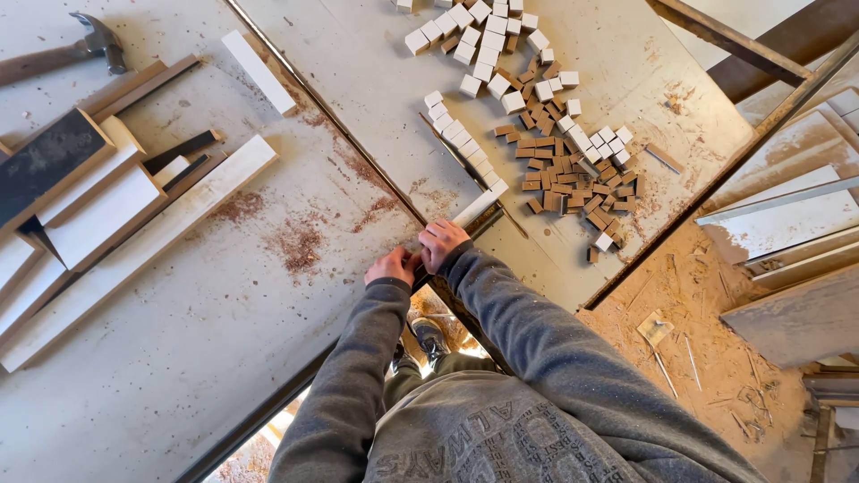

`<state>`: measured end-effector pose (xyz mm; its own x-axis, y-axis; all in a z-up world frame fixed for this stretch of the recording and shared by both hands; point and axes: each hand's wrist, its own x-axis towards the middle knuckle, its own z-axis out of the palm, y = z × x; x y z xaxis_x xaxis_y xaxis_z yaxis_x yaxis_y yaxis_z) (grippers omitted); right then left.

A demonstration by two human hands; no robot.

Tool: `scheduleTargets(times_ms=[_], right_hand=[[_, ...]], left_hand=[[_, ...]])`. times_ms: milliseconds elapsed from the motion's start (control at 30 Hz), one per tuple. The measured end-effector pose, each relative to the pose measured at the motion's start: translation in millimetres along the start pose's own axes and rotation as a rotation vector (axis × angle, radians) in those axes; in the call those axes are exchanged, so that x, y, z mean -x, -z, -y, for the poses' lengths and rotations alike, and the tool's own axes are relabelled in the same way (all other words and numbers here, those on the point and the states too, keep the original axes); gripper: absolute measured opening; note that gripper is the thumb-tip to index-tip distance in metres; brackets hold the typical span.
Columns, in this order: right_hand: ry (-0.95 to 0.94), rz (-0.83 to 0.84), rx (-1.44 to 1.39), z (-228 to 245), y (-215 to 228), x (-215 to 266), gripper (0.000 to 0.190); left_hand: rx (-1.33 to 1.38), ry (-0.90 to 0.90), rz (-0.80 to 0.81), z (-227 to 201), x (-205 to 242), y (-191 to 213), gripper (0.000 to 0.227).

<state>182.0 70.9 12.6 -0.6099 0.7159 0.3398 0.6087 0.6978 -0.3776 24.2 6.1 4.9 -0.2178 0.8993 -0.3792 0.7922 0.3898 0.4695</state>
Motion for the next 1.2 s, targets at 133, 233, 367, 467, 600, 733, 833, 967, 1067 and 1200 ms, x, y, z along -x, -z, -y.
scheduleTargets(times_ms=[133, 233, 367, 467, 600, 733, 833, 967, 1067, 1200], right_hand=[[-0.010, -0.003, 0.016, 0, -1, 2, 0.009], [0.012, -0.048, -0.008, -1, -3, 2, 0.009], [-0.018, -0.033, -0.004, 0, -9, 4, 0.009], [-0.027, -0.019, -0.004, -3, -12, 5, 0.009], [-0.032, -0.004, -0.017, -4, -13, 3, 0.010], [-0.052, 0.102, -0.028, -10, -15, 3, 0.008], [0.005, 0.099, -0.026, -8, -9, 1, 0.009], [0.048, 0.032, -0.051, 5, 15, -7, 0.011], [0.053, 0.011, -0.070, 4, 17, -9, 0.011], [0.017, -0.002, -0.074, 2, 12, -7, 0.011]], left_hand=[[-0.012, 0.039, 0.004, -7, 4, 4, 0.030], [0.025, 0.033, -0.009, -3, 1, -4, 0.030], [0.062, 0.019, -0.014, 3, 2, -8, 0.027], [0.075, 0.020, -0.006, 1, 2, -7, 0.027], [0.058, 0.035, 0.023, -1, 3, -1, 0.027], [0.062, 0.038, 0.057, 6, -2, -8, 0.030], [0.072, 0.016, 0.071, 16, -7, -16, 0.027], [0.103, -0.062, 0.022, 20, -6, -15, 0.025], [0.126, -0.078, 0.024, 22, -8, -17, 0.025], [0.146, -0.097, 0.041, 15, -11, -14, 0.025]])
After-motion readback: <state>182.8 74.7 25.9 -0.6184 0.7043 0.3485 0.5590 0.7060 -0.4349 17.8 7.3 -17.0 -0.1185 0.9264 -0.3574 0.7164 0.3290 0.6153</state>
